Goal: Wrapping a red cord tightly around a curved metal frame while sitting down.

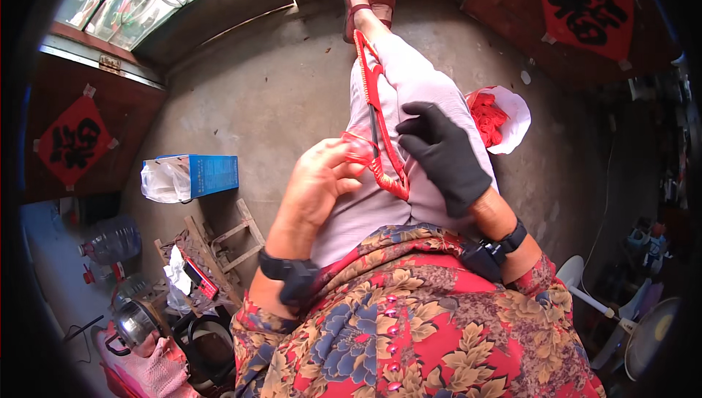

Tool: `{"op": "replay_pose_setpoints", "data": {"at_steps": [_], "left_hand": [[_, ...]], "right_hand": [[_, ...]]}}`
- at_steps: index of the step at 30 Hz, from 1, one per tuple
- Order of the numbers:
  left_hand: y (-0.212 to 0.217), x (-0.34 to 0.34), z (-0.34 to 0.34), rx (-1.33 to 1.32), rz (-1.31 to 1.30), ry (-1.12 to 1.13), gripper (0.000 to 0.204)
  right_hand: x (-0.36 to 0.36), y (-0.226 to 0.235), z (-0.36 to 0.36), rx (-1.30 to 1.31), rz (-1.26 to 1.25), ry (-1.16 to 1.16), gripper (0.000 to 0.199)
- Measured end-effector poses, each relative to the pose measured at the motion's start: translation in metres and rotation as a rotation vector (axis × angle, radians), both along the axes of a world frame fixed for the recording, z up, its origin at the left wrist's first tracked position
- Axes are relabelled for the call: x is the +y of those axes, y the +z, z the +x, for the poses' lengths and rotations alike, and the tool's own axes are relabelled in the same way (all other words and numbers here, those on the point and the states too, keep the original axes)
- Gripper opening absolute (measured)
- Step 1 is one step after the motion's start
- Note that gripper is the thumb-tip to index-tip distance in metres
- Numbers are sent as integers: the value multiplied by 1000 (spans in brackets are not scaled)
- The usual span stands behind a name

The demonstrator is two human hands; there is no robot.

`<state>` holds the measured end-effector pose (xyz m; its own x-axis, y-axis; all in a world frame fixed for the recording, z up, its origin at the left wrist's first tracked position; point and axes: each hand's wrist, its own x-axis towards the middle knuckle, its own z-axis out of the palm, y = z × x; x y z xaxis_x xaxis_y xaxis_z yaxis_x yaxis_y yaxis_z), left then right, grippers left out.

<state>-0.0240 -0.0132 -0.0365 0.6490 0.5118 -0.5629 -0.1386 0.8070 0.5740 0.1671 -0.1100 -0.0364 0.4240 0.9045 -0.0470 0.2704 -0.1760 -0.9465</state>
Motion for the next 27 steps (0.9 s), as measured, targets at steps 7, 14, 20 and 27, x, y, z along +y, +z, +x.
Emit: {"op": "replay_pose_setpoints", "data": {"at_steps": [7,14,20,27], "left_hand": [[72,10,-87,-464,-96,239,18],[129,9,-103,-539,243,474,13],[47,13,-53,75,610,349,25],[9,-38,16,481,1045,-131,36]], "right_hand": [[12,46,-1,-264,139,112,52],[41,73,-30,-90,7,607,22],[23,69,-8,799,-80,208,15],[1,79,-14,788,-230,172,10]]}}
